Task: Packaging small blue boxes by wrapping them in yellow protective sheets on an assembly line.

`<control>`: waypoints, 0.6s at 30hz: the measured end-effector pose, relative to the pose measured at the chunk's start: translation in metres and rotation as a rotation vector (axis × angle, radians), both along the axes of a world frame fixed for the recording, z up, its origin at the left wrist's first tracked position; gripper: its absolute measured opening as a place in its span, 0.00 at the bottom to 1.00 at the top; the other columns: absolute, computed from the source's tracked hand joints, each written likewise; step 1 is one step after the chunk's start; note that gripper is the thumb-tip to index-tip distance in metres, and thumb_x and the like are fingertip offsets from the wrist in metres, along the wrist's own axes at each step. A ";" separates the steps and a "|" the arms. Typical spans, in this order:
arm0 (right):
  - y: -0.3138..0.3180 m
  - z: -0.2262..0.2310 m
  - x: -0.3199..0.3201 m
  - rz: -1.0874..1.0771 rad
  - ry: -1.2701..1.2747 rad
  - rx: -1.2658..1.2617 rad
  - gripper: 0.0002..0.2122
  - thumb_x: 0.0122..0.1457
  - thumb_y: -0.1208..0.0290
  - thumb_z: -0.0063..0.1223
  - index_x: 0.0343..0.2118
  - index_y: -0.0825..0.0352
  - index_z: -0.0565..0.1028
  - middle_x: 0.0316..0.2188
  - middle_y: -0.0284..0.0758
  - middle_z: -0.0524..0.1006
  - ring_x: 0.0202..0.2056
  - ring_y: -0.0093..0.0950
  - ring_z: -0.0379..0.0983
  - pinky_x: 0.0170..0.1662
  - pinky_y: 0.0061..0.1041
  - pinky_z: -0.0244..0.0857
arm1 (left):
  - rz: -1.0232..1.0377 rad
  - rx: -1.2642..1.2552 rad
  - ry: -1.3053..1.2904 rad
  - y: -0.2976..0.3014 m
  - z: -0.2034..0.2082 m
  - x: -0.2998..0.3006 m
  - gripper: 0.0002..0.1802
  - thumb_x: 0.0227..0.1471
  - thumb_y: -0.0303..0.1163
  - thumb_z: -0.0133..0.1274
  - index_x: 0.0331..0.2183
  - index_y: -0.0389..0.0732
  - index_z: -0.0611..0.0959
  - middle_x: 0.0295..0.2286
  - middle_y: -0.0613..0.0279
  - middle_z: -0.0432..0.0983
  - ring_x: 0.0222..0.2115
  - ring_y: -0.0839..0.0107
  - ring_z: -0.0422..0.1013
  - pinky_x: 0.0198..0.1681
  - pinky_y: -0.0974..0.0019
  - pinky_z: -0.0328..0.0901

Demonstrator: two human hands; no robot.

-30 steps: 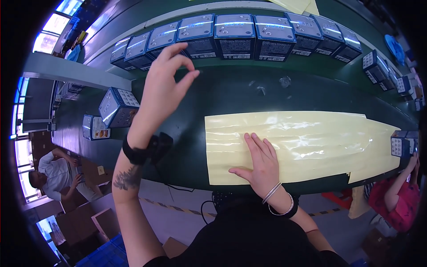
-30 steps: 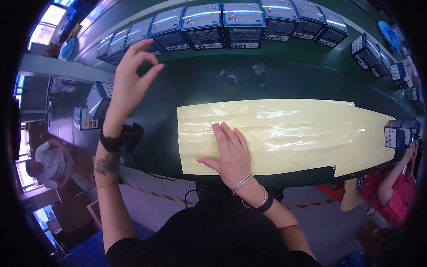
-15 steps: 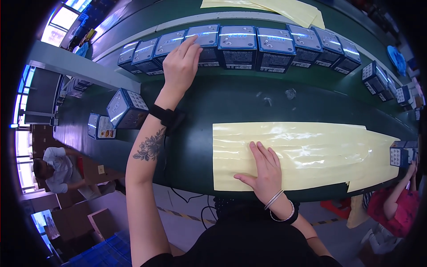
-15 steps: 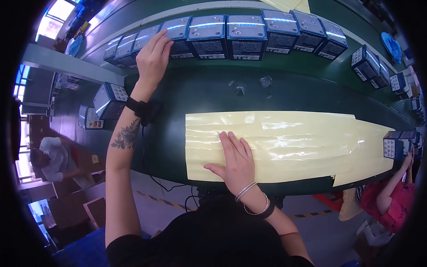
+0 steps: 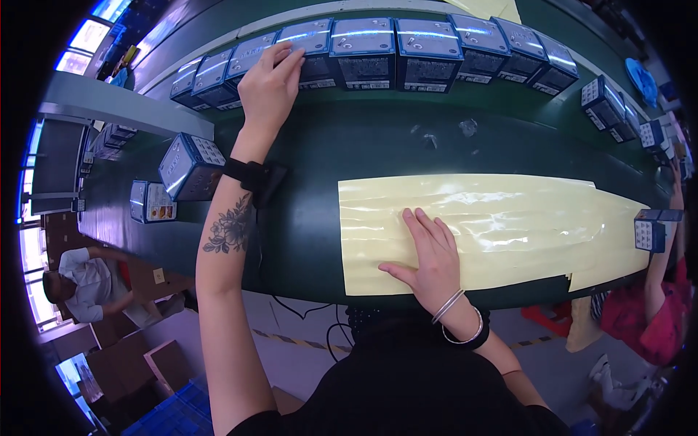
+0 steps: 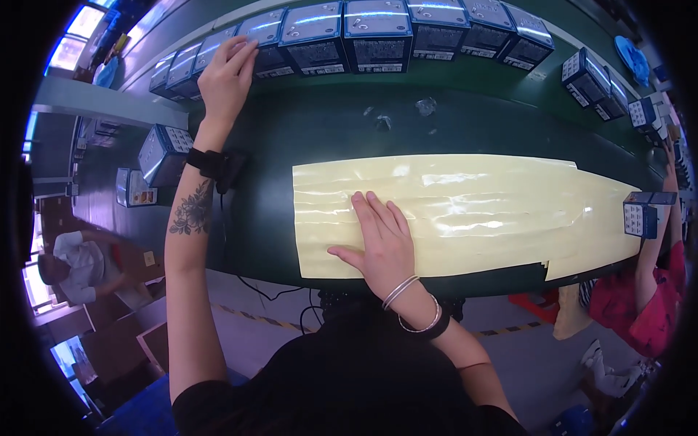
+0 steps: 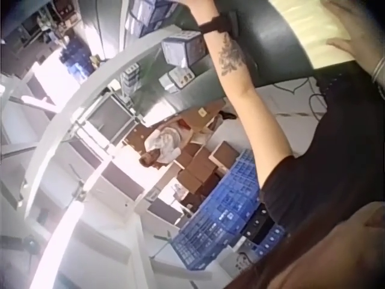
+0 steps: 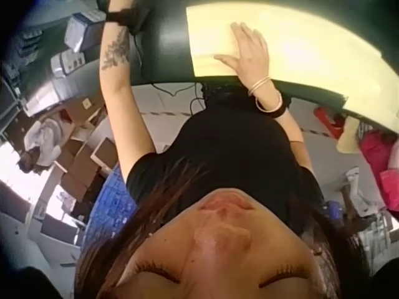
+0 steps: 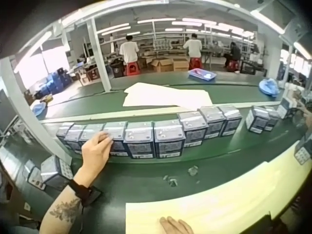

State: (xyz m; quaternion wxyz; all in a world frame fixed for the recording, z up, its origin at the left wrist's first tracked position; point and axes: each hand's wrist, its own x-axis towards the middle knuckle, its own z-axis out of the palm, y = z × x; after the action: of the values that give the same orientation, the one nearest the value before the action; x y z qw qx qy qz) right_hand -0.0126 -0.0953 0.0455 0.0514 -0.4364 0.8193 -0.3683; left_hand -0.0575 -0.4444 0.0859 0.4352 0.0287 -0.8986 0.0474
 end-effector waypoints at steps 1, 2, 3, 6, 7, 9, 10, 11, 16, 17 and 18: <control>0.000 0.001 0.002 0.000 -0.010 0.008 0.37 0.45 0.55 0.66 0.56 0.70 0.66 0.55 0.41 0.70 0.58 0.39 0.63 0.61 0.41 0.53 | 0.048 0.004 -0.069 0.001 0.006 0.003 0.12 0.47 0.28 0.61 0.37 0.42 0.84 0.43 0.59 0.76 0.38 0.64 0.75 0.41 0.65 0.70; 0.001 0.003 0.004 0.012 0.020 0.029 0.35 0.46 0.56 0.66 0.55 0.69 0.67 0.55 0.41 0.70 0.58 0.39 0.63 0.61 0.41 0.53 | 0.097 0.007 -0.138 0.002 0.012 0.007 0.13 0.47 0.28 0.61 0.38 0.42 0.84 0.44 0.58 0.75 0.42 0.62 0.74 0.44 0.63 0.69; 0.001 0.004 0.003 0.020 0.056 0.047 0.33 0.47 0.57 0.66 0.55 0.68 0.69 0.55 0.41 0.70 0.58 0.39 0.63 0.61 0.41 0.52 | 0.095 0.010 -0.142 0.014 0.018 0.012 0.13 0.47 0.28 0.61 0.38 0.42 0.84 0.44 0.58 0.75 0.42 0.62 0.74 0.44 0.63 0.69; 0.003 0.000 -0.003 0.006 0.095 0.073 0.29 0.48 0.59 0.65 0.52 0.66 0.72 0.55 0.40 0.70 0.58 0.39 0.63 0.61 0.41 0.52 | -0.145 0.208 -0.357 0.086 0.026 0.044 0.16 0.47 0.30 0.59 0.41 0.42 0.82 0.50 0.51 0.69 0.53 0.55 0.64 0.56 0.52 0.58; 0.003 -0.001 -0.002 0.009 0.090 0.069 0.26 0.48 0.60 0.64 0.51 0.65 0.73 0.55 0.40 0.70 0.58 0.39 0.63 0.61 0.40 0.52 | -0.234 0.299 -0.484 0.108 0.028 0.066 0.17 0.46 0.30 0.59 0.42 0.42 0.82 0.51 0.49 0.67 0.54 0.53 0.62 0.59 0.51 0.55; 0.004 -0.001 0.001 0.012 0.088 0.070 0.24 0.49 0.61 0.64 0.49 0.64 0.75 0.55 0.40 0.70 0.58 0.39 0.63 0.61 0.40 0.53 | -0.324 0.372 -0.784 0.142 0.017 0.108 0.19 0.47 0.30 0.60 0.44 0.41 0.81 0.53 0.52 0.67 0.56 0.54 0.62 0.61 0.52 0.54; 0.003 0.000 0.003 0.011 0.093 0.054 0.23 0.48 0.62 0.64 0.48 0.64 0.76 0.54 0.40 0.71 0.57 0.39 0.64 0.60 0.40 0.53 | -0.321 0.425 -0.795 0.158 0.006 0.124 0.18 0.46 0.29 0.60 0.42 0.39 0.81 0.51 0.52 0.70 0.55 0.54 0.64 0.61 0.51 0.55; 0.002 0.000 0.003 0.010 0.097 0.038 0.22 0.48 0.62 0.64 0.46 0.64 0.76 0.53 0.39 0.71 0.57 0.39 0.64 0.59 0.39 0.54 | -0.319 0.479 -0.805 0.169 -0.006 0.135 0.17 0.46 0.28 0.61 0.41 0.37 0.81 0.50 0.52 0.72 0.55 0.55 0.65 0.61 0.51 0.56; 0.002 -0.001 0.003 0.010 0.104 -0.002 0.19 0.47 0.64 0.65 0.42 0.65 0.78 0.50 0.38 0.74 0.54 0.38 0.67 0.56 0.37 0.56 | -0.299 0.637 -0.532 0.184 -0.036 0.149 0.11 0.46 0.27 0.60 0.35 0.35 0.83 0.43 0.52 0.77 0.50 0.56 0.71 0.57 0.49 0.62; 0.002 -0.001 0.004 0.017 0.103 -0.001 0.19 0.47 0.64 0.65 0.42 0.65 0.78 0.50 0.38 0.74 0.54 0.38 0.67 0.56 0.37 0.56 | -0.310 0.635 -0.498 0.186 -0.038 0.151 0.11 0.46 0.26 0.60 0.35 0.35 0.83 0.41 0.52 0.78 0.49 0.56 0.72 0.56 0.49 0.64; 0.002 -0.002 0.005 0.011 0.104 -0.009 0.19 0.47 0.64 0.65 0.42 0.65 0.78 0.49 0.38 0.74 0.54 0.38 0.67 0.56 0.37 0.56 | -0.326 0.631 -0.466 0.186 -0.039 0.151 0.10 0.45 0.25 0.60 0.34 0.34 0.83 0.40 0.53 0.78 0.48 0.56 0.73 0.55 0.50 0.65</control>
State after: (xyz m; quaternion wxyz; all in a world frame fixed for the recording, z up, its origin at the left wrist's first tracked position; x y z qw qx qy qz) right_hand -0.0078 -0.0935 0.0439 0.0088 -0.4598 0.8168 -0.3484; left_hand 0.0936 -0.2589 0.0466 0.1918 0.0066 -0.9362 -0.2944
